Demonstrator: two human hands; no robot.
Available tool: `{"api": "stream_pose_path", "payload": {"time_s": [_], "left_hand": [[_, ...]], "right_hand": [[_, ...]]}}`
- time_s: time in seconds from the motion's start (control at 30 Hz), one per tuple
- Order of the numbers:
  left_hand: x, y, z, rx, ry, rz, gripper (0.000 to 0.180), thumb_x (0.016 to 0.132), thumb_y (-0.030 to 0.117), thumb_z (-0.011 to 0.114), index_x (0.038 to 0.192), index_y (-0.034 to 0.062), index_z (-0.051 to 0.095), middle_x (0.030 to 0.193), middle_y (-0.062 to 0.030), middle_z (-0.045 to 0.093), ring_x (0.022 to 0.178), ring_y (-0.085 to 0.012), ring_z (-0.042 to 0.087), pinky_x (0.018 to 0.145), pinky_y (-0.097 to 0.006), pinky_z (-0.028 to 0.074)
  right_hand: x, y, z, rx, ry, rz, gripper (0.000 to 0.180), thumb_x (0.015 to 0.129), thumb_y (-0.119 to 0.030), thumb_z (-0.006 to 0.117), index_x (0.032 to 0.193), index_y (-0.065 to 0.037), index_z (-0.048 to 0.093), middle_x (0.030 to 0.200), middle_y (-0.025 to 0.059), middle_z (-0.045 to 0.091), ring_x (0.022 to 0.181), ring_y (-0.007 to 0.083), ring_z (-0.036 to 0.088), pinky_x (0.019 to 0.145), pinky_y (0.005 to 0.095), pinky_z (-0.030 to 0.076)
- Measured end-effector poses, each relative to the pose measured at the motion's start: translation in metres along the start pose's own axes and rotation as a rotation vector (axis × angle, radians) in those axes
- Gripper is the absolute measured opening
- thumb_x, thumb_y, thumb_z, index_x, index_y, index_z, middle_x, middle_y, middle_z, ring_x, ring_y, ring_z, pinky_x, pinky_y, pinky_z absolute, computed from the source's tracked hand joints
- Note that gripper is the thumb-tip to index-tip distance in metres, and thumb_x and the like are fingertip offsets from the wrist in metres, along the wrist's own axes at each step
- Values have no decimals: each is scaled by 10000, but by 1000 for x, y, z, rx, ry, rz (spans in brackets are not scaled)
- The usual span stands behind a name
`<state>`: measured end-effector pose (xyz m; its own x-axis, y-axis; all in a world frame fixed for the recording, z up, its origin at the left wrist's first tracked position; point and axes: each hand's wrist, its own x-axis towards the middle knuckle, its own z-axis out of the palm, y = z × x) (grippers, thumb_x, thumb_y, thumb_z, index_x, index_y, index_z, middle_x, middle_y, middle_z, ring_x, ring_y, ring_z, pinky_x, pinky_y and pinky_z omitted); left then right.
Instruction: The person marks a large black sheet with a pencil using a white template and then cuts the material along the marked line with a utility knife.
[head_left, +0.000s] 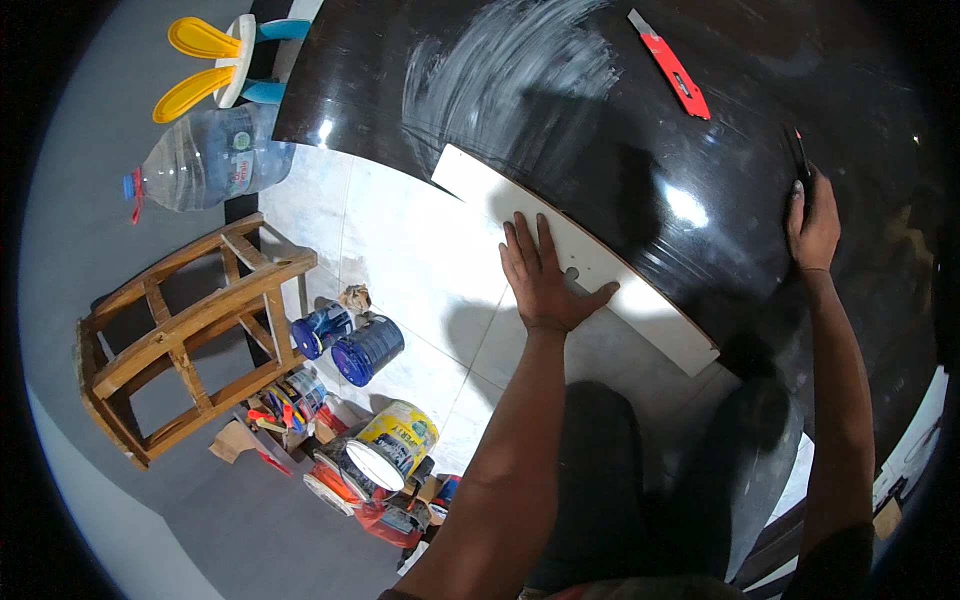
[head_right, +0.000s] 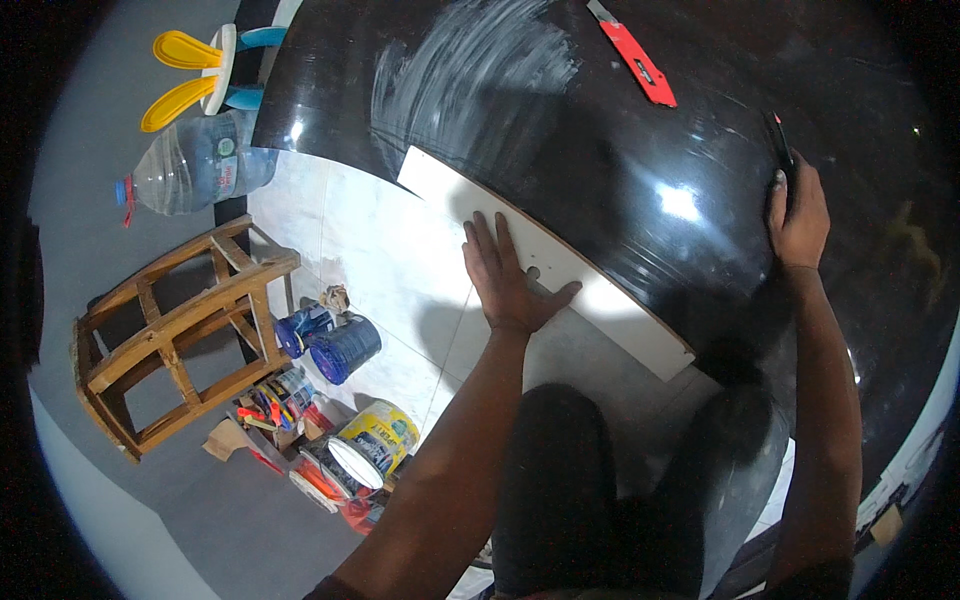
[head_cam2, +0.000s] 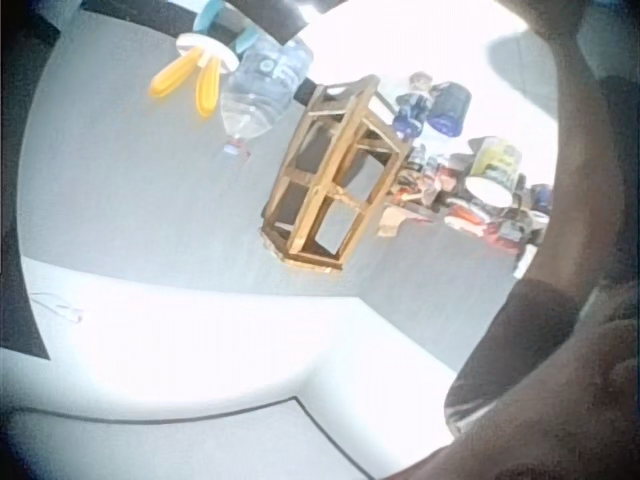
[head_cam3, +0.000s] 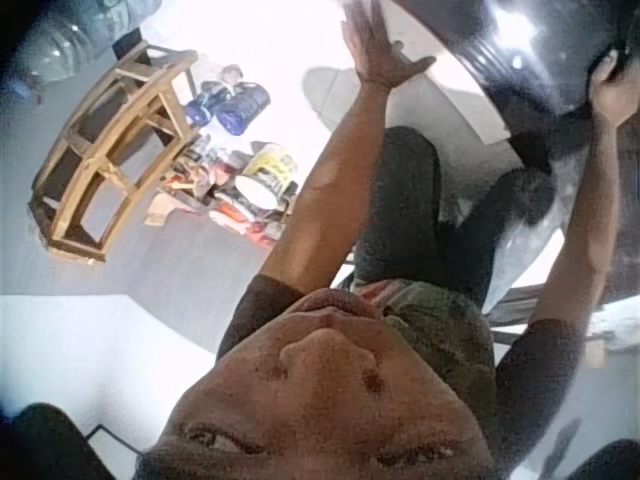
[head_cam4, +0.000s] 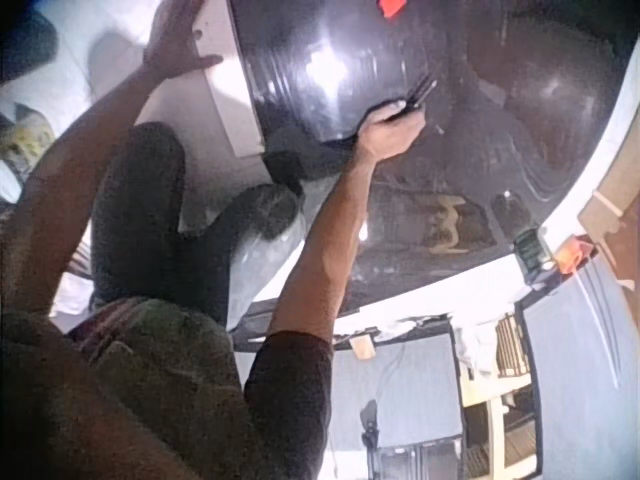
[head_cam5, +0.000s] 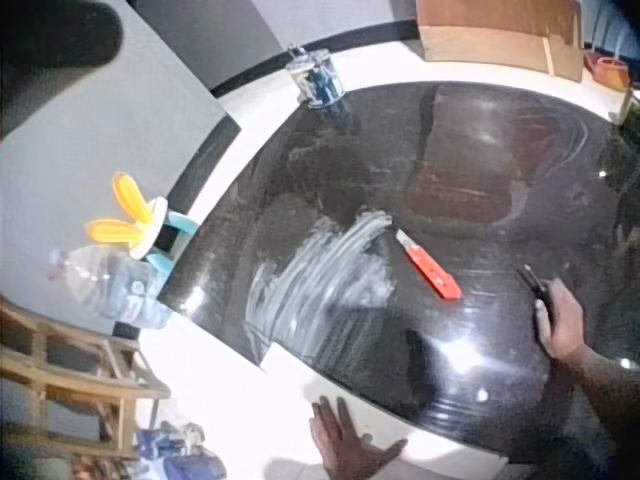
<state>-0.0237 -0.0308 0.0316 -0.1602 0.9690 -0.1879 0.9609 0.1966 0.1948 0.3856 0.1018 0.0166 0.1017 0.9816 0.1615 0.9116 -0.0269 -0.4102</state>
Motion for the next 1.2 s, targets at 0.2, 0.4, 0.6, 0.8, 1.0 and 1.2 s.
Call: {"api": "stream_pose_path", "payload": {"time_s": [0.2, 0.4, 0.6, 0.8, 1.0, 1.2], "left_hand": [[1, 4, -5, -38, 11, 12, 1559, 536, 657, 988, 1728, 38, 195, 1767, -313, 149, 1630, -554, 141, 1307, -672, 204], [0, 6, -6, -11, -5, 6, 1567, 552, 603, 1024, 1741, 71, 152, 1768, -309, 136, 1633, -553, 130, 1316, -657, 188], [4, 12, -10, 26, -41, -28, 1573, 567, 548, 1044, 1746, 88, 110, 1776, -308, 107, 1645, -540, 99, 1327, -648, 172], [4, 25, -10, 77, -109, -72, 1538, 610, 476, 1047, 1736, 47, 91, 1785, -314, 96, 1645, -547, 78, 1343, -627, 155], [2, 8, -3, 76, -4, -16, 1511, 621, 524, 1012, 1749, 59, 120, 1789, -324, 102, 1650, -538, 84, 1335, -631, 153], [-1, 6, 13, -20, 97, 109, 1440, 672, 592, 929, 1752, 58, 140, 1785, -340, 107, 1643, -565, 78, 1302, -677, 167]], "right_hand": [[-2, 12, 2, -8, 2, 4, 385, 1123, -245, 556, 1448, -45, 605, 1317, 210, 680, 1224, 396, 685, 1037, 447, 538], [0, 12, 5, -45, 36, -33, 387, 1094, -236, 595, 1436, -55, 615, 1241, 190, 697, 1145, 388, 705, 990, 452, 559], [0, 12, 3, -19, 35, -27, 372, 1090, -234, 597, 1407, -41, 627, 1204, 195, 693, 1106, 392, 705, 955, 459, 560], [-1, 12, -5, -50, 3, -9, 371, 1083, -239, 587, 1405, -59, 628, 1210, 182, 696, 1120, 403, 699, 938, 489, 569], [0, 10, 9, -68, 13, -23, 412, 1062, -313, 605, 1401, -80, 637, 1186, 161, 688, 1110, 383, 703, 952, 474, 580], [-5, 28, 11, -95, 53, -40, 402, 1059, -307, 607, 1400, -95, 635, 1179, 147, 685, 1110, 354, 709, 955, 472, 578]]}}
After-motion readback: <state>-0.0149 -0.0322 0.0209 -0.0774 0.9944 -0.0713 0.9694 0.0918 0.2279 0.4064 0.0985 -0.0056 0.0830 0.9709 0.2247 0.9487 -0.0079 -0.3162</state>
